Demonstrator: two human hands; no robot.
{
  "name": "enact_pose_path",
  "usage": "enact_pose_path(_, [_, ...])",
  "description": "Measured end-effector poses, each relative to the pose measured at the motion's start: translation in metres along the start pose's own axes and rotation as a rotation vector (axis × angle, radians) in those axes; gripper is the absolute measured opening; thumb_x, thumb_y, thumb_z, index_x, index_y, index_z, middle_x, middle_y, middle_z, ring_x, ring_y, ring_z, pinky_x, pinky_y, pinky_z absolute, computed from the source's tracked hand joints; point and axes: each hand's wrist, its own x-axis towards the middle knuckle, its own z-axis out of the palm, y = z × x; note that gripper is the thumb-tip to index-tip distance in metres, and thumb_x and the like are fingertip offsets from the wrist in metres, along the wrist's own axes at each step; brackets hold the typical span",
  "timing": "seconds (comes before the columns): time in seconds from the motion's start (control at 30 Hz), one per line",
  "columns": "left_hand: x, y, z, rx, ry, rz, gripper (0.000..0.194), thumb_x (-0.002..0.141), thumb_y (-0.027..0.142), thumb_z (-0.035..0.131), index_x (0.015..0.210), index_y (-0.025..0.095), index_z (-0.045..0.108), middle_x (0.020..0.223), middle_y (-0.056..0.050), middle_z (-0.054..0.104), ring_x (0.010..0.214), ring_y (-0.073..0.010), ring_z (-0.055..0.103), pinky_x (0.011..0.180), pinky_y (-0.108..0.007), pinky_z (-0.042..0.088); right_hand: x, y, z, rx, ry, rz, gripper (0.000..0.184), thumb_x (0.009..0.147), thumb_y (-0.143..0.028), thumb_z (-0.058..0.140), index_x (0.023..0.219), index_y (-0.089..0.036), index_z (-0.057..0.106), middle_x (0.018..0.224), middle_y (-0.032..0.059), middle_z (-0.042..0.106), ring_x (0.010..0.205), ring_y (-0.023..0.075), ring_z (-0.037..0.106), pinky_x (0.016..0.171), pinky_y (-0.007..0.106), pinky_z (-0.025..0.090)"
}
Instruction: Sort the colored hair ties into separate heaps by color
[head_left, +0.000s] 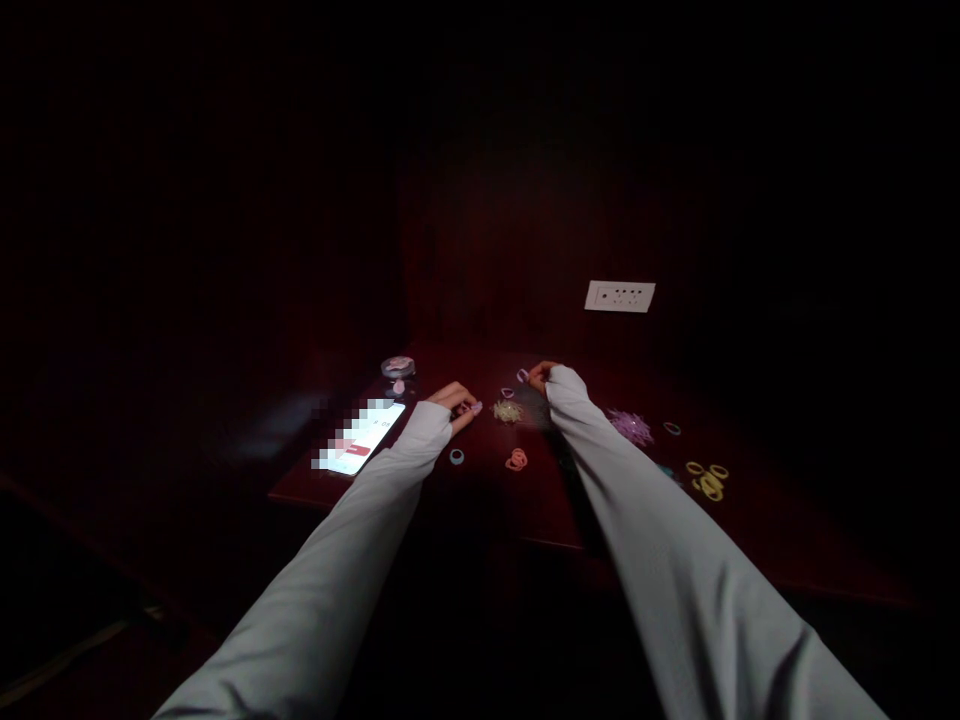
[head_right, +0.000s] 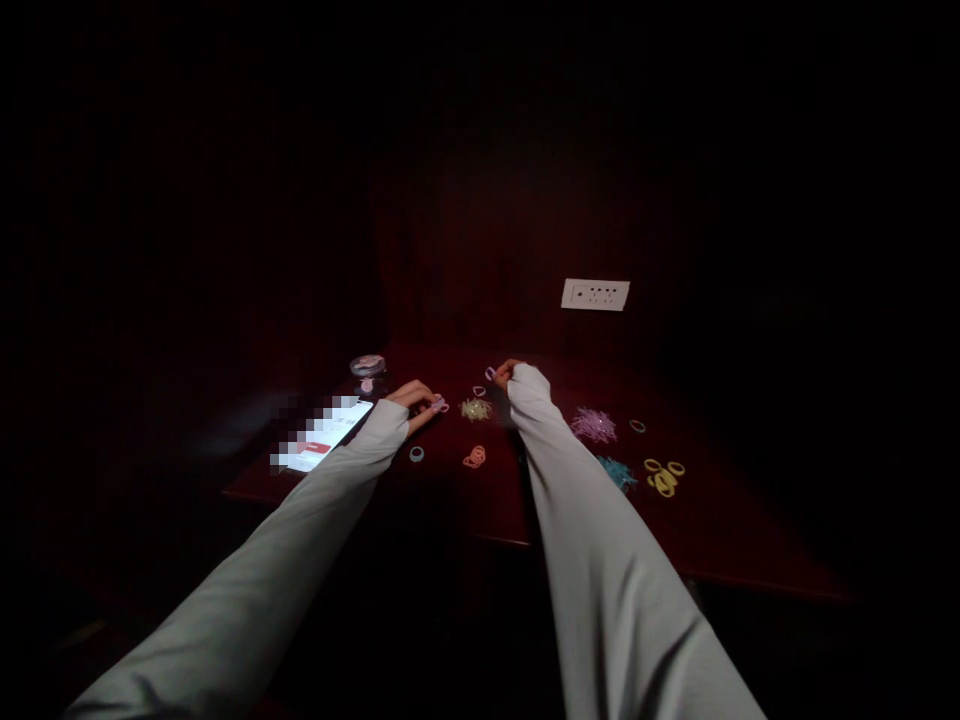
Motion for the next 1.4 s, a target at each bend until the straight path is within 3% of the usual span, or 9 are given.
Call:
enact_pose_path(0.17, [-0.002, 0.006, -0.004, 0.060, -0.003, -0.046, 0.014, 0.101, 0.027, 0.062, 0.093, 0.022, 0.072, 0.095, -0.002, 0.072, 0.084, -0.0169, 0.067, 0.075, -0.027, 0.053, 0.007, -0.016, 0.017, -0.457, -0.056, -0.030, 0.021, 0.097, -0.030, 0.061, 0.102, -0.020, 0.079, 0.108, 0.0129, 0.081, 0.101, 0.0254, 0.071, 0.081, 0.032, 0.045])
enact_pose_path(0.3, [-0.003, 0.004, -0.003, 0.087, -0.005, -0.077, 0.014, 0.100, 0.028, 0.063, 0.095, 0.022, 0.074, 0.097, -0.003, 0.074, 0.080, -0.0166, 0.065, 0.073, -0.028, 0.052, 0.009, -0.017, 0.032, -0.525, -0.148, -0.087, 0.022, 0.097, -0.032, 0.064, 0.104, -0.020, 0.082, 0.111, 0.0138, 0.081, 0.109, 0.0271, 0.070, 0.093, 0.035, 0.044])
enact_pose_path(0.43, [-0.002, 0.004, -0.002, 0.070, 0.002, -0.102, 0.013, 0.099, 0.028, 0.065, 0.093, 0.022, 0.075, 0.096, -0.003, 0.075, 0.079, -0.0164, 0.065, 0.073, -0.027, 0.052, 0.011, -0.006, 0.030, -0.367, -0.085, -0.044, 0.026, 0.100, -0.040, 0.062, 0.103, -0.023, 0.082, 0.105, 0.0111, 0.082, 0.106, 0.0268, 0.070, 0.097, 0.038, 0.044])
enact_pose_path(0.53, [0.000, 0.006, -0.004, 0.062, -0.005, -0.124, 0.012, 0.098, 0.026, 0.067, 0.093, 0.022, 0.077, 0.096, -0.002, 0.076, 0.079, -0.0165, 0.066, 0.073, -0.027, 0.052, 0.010, -0.005, 0.027, -0.029, -0.068, -0.001, 0.029, 0.098, -0.045, 0.064, 0.103, -0.021, 0.081, 0.098, 0.0105, 0.081, 0.094, 0.0249, 0.071, 0.085, 0.034, 0.049])
enact_pose_path(0.7, [0.003, 0.008, -0.008, 0.124, -0.032, -0.232, 0.008, 0.094, 0.025, 0.072, 0.094, 0.022, 0.079, 0.083, 0.000, 0.076, 0.072, -0.0162, 0.065, 0.072, -0.026, 0.049, -0.007, -0.034, 0.030, 0.526, -0.370, -0.141, 0.043, 0.081, -0.054, 0.080, 0.101, -0.016, 0.081, 0.086, 0.0084, 0.077, 0.073, 0.0194, 0.065, 0.066, 0.031, 0.050])
enact_pose_path(0.8, [0.004, 0.007, -0.009, 0.110, -0.030, -0.282, 0.006, 0.091, 0.022, 0.074, 0.094, 0.021, 0.079, 0.079, 0.000, 0.076, 0.070, -0.0158, 0.065, 0.068, -0.025, 0.048, -0.022, -0.057, 0.031, 0.592, -0.493, -0.147, 0.048, 0.070, -0.057, 0.087, 0.093, -0.015, 0.081, 0.074, 0.0046, 0.072, 0.067, 0.0164, 0.059, 0.063, 0.030, 0.047])
enact_pose_path(0.93, [0.003, 0.005, -0.006, 0.078, 0.020, -0.317, 0.005, 0.089, 0.021, 0.074, 0.091, 0.020, 0.079, 0.071, 0.002, 0.072, 0.064, -0.0137, 0.063, 0.063, -0.022, 0.045, -0.031, -0.071, 0.029, 0.665, -0.452, -0.160, 0.051, 0.063, -0.060, 0.089, 0.089, -0.016, 0.080, 0.076, 0.0040, 0.073, 0.069, 0.0155, 0.060, 0.065, 0.028, 0.047])
enact_pose_path(1.07, [0.002, 0.001, -0.002, 0.065, 0.011, -0.291, 0.007, 0.088, 0.020, 0.072, 0.091, 0.020, 0.079, 0.071, 0.002, 0.072, 0.063, -0.0131, 0.061, 0.060, -0.022, 0.043, -0.030, -0.067, 0.025, 0.680, -0.393, -0.155, 0.049, 0.063, -0.055, 0.089, 0.092, -0.016, 0.080, 0.079, 0.0049, 0.075, 0.067, 0.0141, 0.060, 0.063, 0.027, 0.047])
enact_pose_path(1.4, [0.001, -0.014, 0.001, -0.006, -0.065, -0.239, 0.013, 0.090, 0.029, 0.073, 0.093, 0.018, 0.079, 0.077, -0.001, 0.077, 0.061, -0.0116, 0.059, 0.058, -0.020, 0.044, -0.032, -0.060, 0.022, 0.658, -0.372, -0.150, 0.037, 0.063, -0.050, 0.085, 0.077, -0.018, 0.073, 0.067, 0.0003, 0.067, 0.062, 0.0126, 0.054, 0.059, 0.027, 0.042])
